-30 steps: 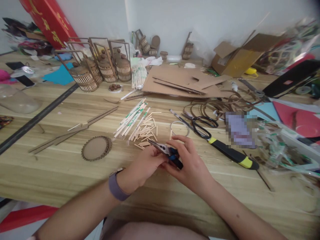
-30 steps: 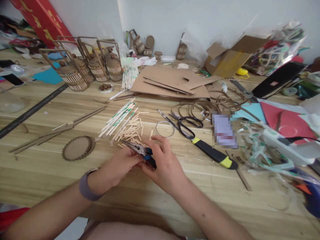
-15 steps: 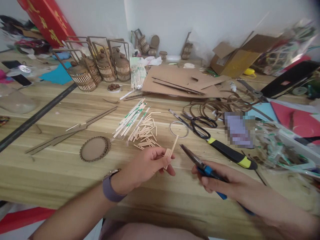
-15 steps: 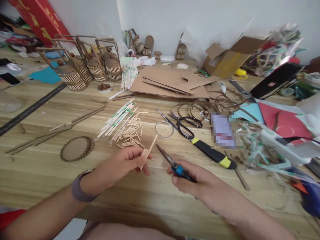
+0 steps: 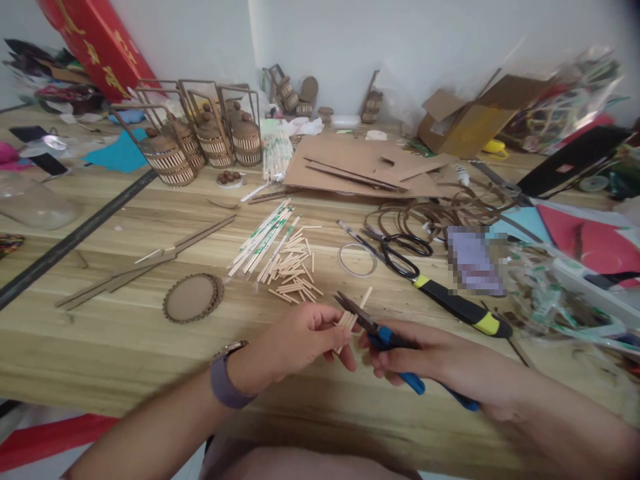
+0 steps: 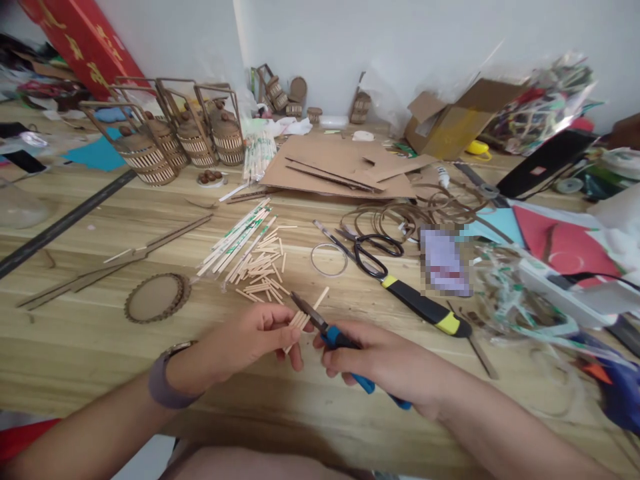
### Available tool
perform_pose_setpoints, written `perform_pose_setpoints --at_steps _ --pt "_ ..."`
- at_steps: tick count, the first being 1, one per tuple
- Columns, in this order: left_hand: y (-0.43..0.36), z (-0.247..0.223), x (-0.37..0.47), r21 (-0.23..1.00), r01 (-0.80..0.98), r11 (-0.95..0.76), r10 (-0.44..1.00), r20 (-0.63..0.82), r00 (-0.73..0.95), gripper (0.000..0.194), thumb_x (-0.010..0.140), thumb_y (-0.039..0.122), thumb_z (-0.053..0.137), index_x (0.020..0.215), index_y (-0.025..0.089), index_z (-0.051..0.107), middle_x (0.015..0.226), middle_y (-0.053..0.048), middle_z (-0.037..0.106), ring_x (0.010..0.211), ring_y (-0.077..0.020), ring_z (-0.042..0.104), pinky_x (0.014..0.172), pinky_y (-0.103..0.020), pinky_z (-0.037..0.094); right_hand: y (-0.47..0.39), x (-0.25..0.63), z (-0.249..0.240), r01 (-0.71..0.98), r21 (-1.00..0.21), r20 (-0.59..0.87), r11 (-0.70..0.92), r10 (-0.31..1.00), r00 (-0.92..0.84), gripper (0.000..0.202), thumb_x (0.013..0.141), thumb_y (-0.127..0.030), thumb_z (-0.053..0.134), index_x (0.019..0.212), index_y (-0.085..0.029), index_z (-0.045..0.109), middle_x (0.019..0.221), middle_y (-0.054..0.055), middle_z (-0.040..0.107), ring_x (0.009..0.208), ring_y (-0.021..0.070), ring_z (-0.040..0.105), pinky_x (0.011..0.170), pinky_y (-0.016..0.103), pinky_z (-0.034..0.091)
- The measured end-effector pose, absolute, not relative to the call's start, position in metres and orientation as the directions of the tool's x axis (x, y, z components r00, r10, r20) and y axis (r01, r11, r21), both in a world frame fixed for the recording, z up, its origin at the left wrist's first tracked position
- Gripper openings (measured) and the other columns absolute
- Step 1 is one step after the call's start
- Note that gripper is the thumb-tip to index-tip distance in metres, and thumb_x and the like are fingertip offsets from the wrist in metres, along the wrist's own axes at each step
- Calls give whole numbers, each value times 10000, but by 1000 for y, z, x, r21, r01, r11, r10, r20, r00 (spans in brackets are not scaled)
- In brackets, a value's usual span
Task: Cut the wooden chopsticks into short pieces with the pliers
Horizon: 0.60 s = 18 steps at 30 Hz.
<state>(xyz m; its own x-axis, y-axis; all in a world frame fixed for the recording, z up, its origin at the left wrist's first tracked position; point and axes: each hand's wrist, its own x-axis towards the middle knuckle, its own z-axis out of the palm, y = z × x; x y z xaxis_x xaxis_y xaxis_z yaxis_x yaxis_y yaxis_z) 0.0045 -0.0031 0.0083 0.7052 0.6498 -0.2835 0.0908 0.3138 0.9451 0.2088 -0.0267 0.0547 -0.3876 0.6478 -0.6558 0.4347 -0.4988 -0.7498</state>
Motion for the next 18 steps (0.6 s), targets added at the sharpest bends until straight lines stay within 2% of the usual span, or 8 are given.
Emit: perform_pose_setpoints --at_steps 9,18 --pt "-3 8 5 940 88 330 633 -289 718 265 863 391 550 835 139 627 688 -19 663 666 -123 601 645 -228 402 -26 205 54 431 -764 -639 -479 652 -408 163 745 -334 609 816 -188 597 805 15 604 731 154 552 638 274 433" --pt "-3 6 5 941 97 324 641 -294 709 292 865 419 547 855 142 637 653 -14 644 645 -128 584 633 -232 407 -27 201 50 480 -761 -631 -436 666 -398 170 670 -253 559 829 -195 546 747 -15 503 661 134 471 573 255 383"
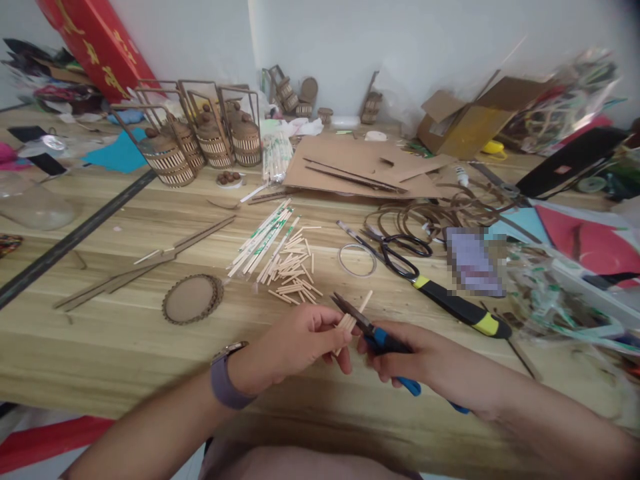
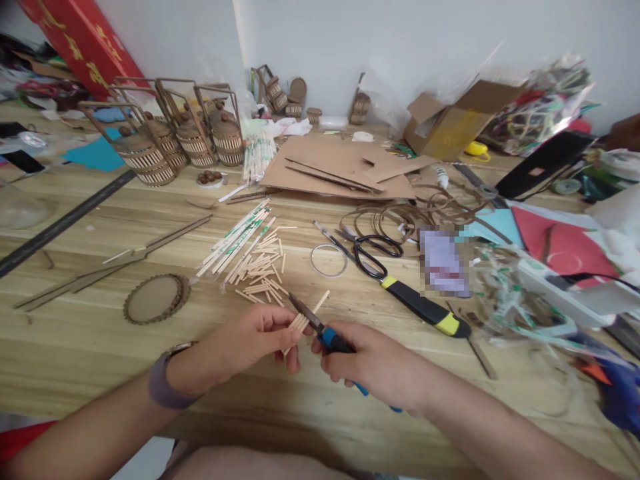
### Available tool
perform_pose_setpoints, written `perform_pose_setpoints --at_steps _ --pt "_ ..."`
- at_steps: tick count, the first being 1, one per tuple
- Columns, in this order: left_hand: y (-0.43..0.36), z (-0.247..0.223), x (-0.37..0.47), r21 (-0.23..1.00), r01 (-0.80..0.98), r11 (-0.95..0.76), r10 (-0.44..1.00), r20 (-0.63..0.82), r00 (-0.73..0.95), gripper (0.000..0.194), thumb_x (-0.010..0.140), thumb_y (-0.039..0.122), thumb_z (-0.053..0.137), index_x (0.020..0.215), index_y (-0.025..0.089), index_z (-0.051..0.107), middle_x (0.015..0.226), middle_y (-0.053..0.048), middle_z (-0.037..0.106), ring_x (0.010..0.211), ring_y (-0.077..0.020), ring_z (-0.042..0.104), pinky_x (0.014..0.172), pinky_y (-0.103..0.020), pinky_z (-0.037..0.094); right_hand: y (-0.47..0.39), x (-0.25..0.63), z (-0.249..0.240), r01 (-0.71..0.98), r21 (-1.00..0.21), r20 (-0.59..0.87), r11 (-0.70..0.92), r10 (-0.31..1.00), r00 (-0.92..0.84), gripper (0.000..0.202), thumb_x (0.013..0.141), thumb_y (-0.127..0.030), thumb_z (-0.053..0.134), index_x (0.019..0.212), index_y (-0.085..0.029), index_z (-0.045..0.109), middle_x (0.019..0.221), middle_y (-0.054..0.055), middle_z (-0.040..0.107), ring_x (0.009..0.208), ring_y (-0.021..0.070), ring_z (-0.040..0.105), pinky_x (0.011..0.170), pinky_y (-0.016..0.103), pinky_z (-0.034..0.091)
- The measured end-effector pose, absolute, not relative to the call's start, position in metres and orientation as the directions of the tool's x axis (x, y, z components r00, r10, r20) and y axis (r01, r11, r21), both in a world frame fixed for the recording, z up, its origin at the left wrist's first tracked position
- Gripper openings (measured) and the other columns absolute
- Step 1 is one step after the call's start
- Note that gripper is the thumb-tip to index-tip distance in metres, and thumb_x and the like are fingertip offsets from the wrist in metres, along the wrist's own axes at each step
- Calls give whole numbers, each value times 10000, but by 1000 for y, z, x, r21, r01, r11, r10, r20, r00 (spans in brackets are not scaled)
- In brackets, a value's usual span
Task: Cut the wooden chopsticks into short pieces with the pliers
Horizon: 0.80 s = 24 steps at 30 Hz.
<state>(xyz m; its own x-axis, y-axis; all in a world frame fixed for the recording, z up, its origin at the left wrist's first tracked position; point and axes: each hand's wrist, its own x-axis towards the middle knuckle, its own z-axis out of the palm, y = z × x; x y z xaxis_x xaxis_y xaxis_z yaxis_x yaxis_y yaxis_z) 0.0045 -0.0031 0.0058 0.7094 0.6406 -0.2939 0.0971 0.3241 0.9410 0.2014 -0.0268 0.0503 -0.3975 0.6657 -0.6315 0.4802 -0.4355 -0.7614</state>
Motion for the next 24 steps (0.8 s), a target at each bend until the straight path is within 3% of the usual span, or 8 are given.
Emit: perform_pose_setpoints --at_steps 6,10,14,18,24 --pt "-4 6 6 949 86 305 662 -276 697 338 865 469 539 822 145 629 630 -15 630 619 -131 564 637 -240 410 -27 202 41 509 -815 -512 -275 753 -413 44 693 -197 523 736 -198 523 658 -37 434 588 114 385 518 238 330" --pt "-4 6 5 957 101 272 684 -266 679 389 874 527 510 808 156 608 628 -12 622 615 -132 552 638 -243 408 -27 203 35 499 -833 -466 -240 790 -399 26 712 -212 547 726 -198 531 669 -31 459 617 125 410 540 242 343" --pt "-4 9 5 957 84 279 687 -260 679 405 885 546 479 862 158 592 615 5 596 594 -123 531 619 -237 394 -27 203 37 393 -852 -501 -345 753 -426 167 730 -268 585 881 -196 594 776 -3 563 739 157 508 645 269 415" --pt "-5 12 6 929 23 368 665 -281 692 421 844 572 526 892 157 577 575 35 535 570 -122 520 619 -250 393 -28 202 45 291 -806 -592 -516 692 -413 225 706 -324 613 878 -179 606 781 1 564 721 157 546 644 280 446" --pt "-5 13 6 906 5 423 659 -311 685 445 802 595 568 870 156 588 553 50 499 535 -110 494 600 -256 387 -28 200 45 313 -797 -604 -517 691 -396 213 685 -320 622 844 -181 595 777 -6 545 677 138 529 598 267 431"
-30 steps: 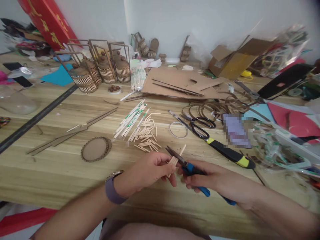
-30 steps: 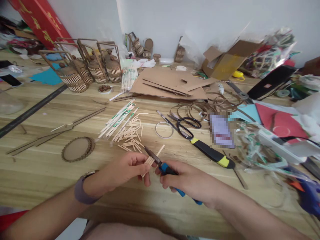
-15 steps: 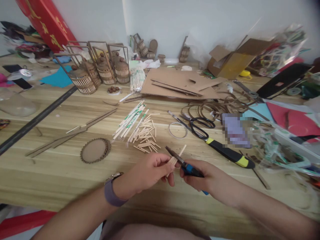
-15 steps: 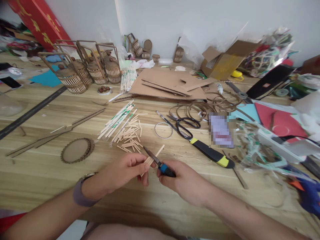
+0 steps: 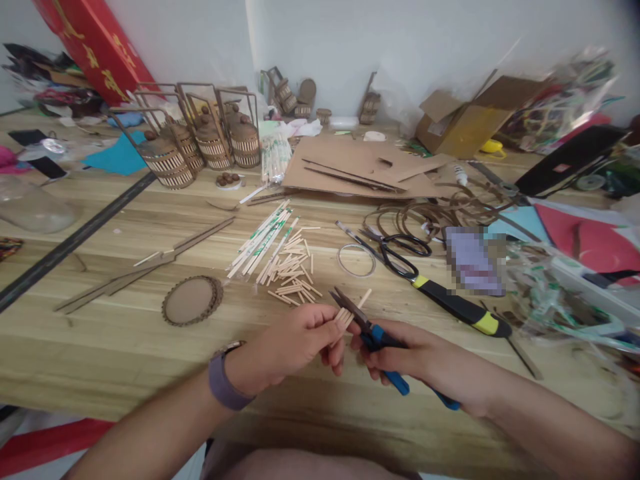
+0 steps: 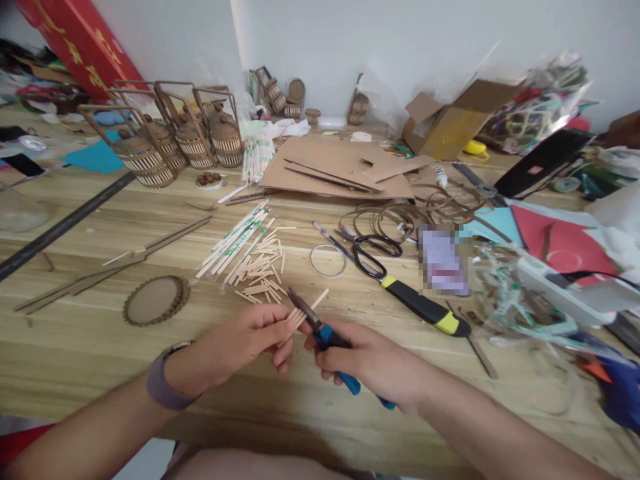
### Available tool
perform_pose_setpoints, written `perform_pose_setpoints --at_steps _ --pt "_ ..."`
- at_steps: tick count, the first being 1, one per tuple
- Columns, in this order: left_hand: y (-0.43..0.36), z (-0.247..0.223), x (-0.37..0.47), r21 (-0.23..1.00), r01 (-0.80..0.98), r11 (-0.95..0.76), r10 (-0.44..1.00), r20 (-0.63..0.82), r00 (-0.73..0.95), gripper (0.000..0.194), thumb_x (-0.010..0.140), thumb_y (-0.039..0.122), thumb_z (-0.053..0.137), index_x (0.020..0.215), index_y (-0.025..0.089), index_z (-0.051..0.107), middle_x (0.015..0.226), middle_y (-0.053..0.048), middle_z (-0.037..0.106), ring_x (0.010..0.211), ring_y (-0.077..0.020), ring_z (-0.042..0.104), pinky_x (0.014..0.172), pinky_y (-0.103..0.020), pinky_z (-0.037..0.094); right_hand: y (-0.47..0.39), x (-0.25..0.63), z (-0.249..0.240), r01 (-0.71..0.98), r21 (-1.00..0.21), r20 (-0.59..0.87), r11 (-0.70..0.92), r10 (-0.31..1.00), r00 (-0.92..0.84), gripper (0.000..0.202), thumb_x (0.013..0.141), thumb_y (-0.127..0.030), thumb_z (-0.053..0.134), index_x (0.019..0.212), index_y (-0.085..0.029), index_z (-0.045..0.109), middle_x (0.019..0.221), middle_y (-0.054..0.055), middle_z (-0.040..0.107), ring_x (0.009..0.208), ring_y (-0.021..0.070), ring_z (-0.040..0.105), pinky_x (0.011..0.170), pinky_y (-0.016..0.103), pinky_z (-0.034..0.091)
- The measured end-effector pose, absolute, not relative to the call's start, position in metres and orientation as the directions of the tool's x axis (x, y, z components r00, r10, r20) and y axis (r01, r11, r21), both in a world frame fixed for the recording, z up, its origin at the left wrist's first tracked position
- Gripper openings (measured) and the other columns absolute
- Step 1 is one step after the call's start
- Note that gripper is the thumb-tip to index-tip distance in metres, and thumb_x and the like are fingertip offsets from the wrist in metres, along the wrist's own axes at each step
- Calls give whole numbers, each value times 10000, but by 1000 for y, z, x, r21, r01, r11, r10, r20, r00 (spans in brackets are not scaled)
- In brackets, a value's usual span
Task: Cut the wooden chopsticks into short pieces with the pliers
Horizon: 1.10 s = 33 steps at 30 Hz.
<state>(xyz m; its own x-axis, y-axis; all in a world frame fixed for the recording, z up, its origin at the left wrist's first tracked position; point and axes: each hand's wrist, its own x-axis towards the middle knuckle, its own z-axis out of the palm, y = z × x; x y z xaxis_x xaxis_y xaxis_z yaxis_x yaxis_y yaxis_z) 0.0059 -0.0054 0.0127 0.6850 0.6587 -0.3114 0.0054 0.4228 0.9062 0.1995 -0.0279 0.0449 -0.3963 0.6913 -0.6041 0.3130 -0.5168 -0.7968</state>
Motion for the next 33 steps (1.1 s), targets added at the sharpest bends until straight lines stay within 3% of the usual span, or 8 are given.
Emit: perform_pose_setpoints --at_steps 9,14,17,19,21,24,27,33 --pt "-5 11 6 916 8 401 655 -293 696 486 804 609 558 913 136 586 549 50 482 542 -113 498 601 -248 390 -27 199 33 390 -839 -530 -380 735 -423 87 722 -257 568 737 -200 505 616 -60 414 550 101 389 501 230 321" --pt "-1 15 1 966 54 253 721 -225 656 384 889 521 475 901 148 565 591 39 492 587 -120 508 634 -248 397 -24 205 39 397 -861 -478 -317 771 -421 181 783 -343 594 907 -213 568 858 7 582 763 161 530 621 259 420" --pt "4 19 -4 983 135 128 803 -182 567 324 936 445 407 925 161 562 594 40 492 594 -124 504 635 -245 400 -20 212 39 482 -833 -449 -273 842 -299 220 807 -396 555 914 -206 584 861 39 617 805 209 570 662 308 455" --pt "5 20 -5 963 269 36 839 -175 515 308 950 409 378 916 171 571 596 36 501 592 -128 501 616 -242 390 -17 216 37 611 -776 -305 -157 941 -147 246 834 -424 515 916 -199 575 847 62 630 800 234 587 702 352 467" --pt "5 20 -5 902 428 -61 841 -184 509 314 959 386 357 919 177 588 609 26 528 597 -137 514 596 -243 379 -14 217 33 732 -681 -29 28 997 -65 240 870 -401 486 981 -200 555 942 95 650 879 258 607 781 386 468" --pt "2 18 -3 791 570 -222 816 -169 552 310 967 333 335 909 179 598 695 -9 608 672 -165 578 617 -257 402 -9 213 25 774 -529 308 350 928 -210 200 901 -296 471 1075 -212 521 1114 118 639 1044 265 598 870 384 463" --pt "-2 15 0 688 635 -353 825 -91 557 263 966 264 339 955 189 592 867 -48 679 819 -197 630 723 -289 453 -6 204 16 777 -399 308 487 869 -387 132 902 -254 490 1014 -200 536 989 108 664 934 259 630 788 363 490" --pt "-9 13 5 448 774 -447 849 -60 525 273 967 206 328 1040 188 591 944 -99 699 927 -237 656 833 -352 484 -7 192 3 890 -242 195 386 918 -345 81 873 -256 529 862 -176 530 809 96 649 736 270 634 606 334 458"
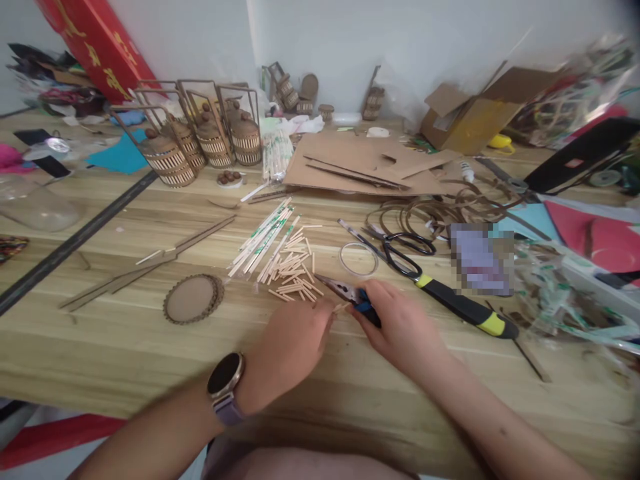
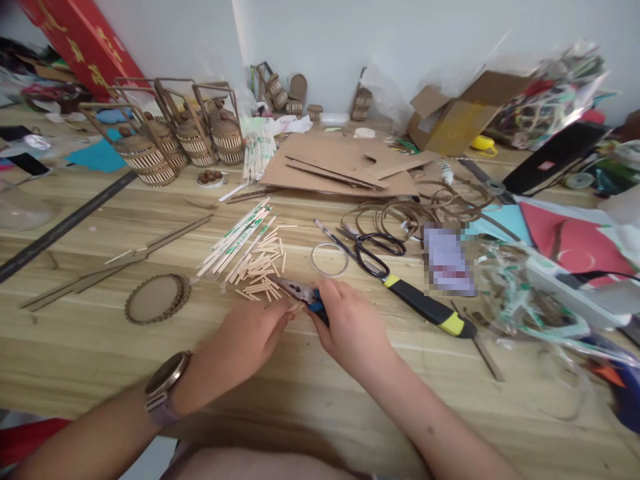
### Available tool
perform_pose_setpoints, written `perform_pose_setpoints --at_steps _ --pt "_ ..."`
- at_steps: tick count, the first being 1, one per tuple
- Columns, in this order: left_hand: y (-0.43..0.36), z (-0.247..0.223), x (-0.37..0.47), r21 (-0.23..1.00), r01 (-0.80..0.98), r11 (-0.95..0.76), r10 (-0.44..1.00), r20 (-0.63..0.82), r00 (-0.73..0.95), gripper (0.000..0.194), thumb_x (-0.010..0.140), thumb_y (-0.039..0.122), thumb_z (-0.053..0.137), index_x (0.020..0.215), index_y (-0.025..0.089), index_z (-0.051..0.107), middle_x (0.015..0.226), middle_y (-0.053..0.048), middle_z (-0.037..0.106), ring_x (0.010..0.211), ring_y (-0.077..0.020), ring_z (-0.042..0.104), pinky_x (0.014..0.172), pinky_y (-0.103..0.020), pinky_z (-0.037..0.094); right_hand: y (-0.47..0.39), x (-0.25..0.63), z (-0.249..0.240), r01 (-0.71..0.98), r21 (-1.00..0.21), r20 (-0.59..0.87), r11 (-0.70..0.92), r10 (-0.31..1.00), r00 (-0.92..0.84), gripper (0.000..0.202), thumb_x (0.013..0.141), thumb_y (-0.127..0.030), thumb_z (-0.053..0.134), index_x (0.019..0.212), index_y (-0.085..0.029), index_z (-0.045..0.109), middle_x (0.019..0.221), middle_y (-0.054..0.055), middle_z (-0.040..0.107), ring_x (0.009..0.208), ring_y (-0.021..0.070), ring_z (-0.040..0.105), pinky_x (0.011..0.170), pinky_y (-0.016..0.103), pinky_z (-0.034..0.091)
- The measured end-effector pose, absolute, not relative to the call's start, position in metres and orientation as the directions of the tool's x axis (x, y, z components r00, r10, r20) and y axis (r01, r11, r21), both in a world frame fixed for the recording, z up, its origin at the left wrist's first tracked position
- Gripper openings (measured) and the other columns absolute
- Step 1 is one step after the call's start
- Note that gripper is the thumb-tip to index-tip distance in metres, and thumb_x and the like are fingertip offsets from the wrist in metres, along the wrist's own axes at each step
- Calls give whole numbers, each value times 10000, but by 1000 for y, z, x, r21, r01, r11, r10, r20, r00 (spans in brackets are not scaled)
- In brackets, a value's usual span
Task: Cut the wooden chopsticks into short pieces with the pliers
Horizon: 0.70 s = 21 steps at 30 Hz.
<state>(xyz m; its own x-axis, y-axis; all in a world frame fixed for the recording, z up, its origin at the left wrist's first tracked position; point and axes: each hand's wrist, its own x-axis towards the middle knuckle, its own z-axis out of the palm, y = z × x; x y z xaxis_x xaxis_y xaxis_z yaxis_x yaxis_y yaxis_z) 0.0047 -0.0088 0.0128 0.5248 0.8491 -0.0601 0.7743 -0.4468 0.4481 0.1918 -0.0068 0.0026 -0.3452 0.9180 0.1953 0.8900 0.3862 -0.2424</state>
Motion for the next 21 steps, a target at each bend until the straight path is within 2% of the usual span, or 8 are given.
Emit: perform_pose_setpoints --at_steps 4,8,10,13,15,17,19,21 --pt "-14 13 9 310 832 -461 856 -94 509 279 959 180 322 1025 169 593 914 -120 696 846 -252 665 766 -367 502 -12 184 0 921 -202 184 334 936 -299 66 841 -241 539 815 -185 515 750 86 642 679 263 630 546 313 409" --pt "-16 13 14 291 851 -438 866 -118 486 313 959 173 282 1024 144 586 869 -137 688 762 -272 659 688 -384 494 -13 178 -2 940 -158 193 303 943 -272 34 813 -210 540 803 -182 524 765 103 644 717 281 621 575 329 401" --pt "-14 13 12 369 836 -407 875 -107 473 310 962 184 280 1021 137 581 870 -137 684 765 -264 651 694 -375 480 -10 181 1 930 -207 185 302 946 -266 32 811 -205 526 787 -184 522 782 110 644 735 279 612 594 333 405" --pt "-4 13 4 653 679 -335 847 -108 521 271 966 275 343 910 164 583 779 -71 671 715 -204 618 670 -306 449 -2 194 11 810 -493 127 316 948 -292 110 853 -274 496 773 -201 515 723 53 627 658 210 581 573 291 411" --pt "4 12 -1 853 493 -170 814 -160 559 345 975 387 325 848 178 568 653 -16 636 621 -155 575 636 -266 433 1 203 21 681 -665 85 308 936 -341 151 869 -332 499 777 -214 520 680 9 606 622 173 559 565 261 420" --pt "10 8 -2 952 307 22 843 -183 506 383 949 476 356 830 177 566 641 -10 642 607 -142 557 607 -246 420 0 206 27 631 -704 71 326 916 -394 151 868 -335 511 774 -219 529 667 -6 599 607 156 551 556 245 416" --pt "11 2 0 969 186 165 813 -240 530 390 905 514 426 846 166 592 686 -28 672 642 -149 589 596 -241 414 -4 203 28 642 -672 53 368 889 -454 117 875 -282 500 781 -220 531 677 -6 612 605 149 558 556 240 410" --pt "10 -3 4 963 138 233 776 -270 570 383 861 522 498 815 159 613 715 -41 682 678 -160 616 587 -236 406 -7 197 23 676 -617 49 403 877 -478 49 867 -223 492 842 -217 533 738 13 649 646 163 592 579 251 419"
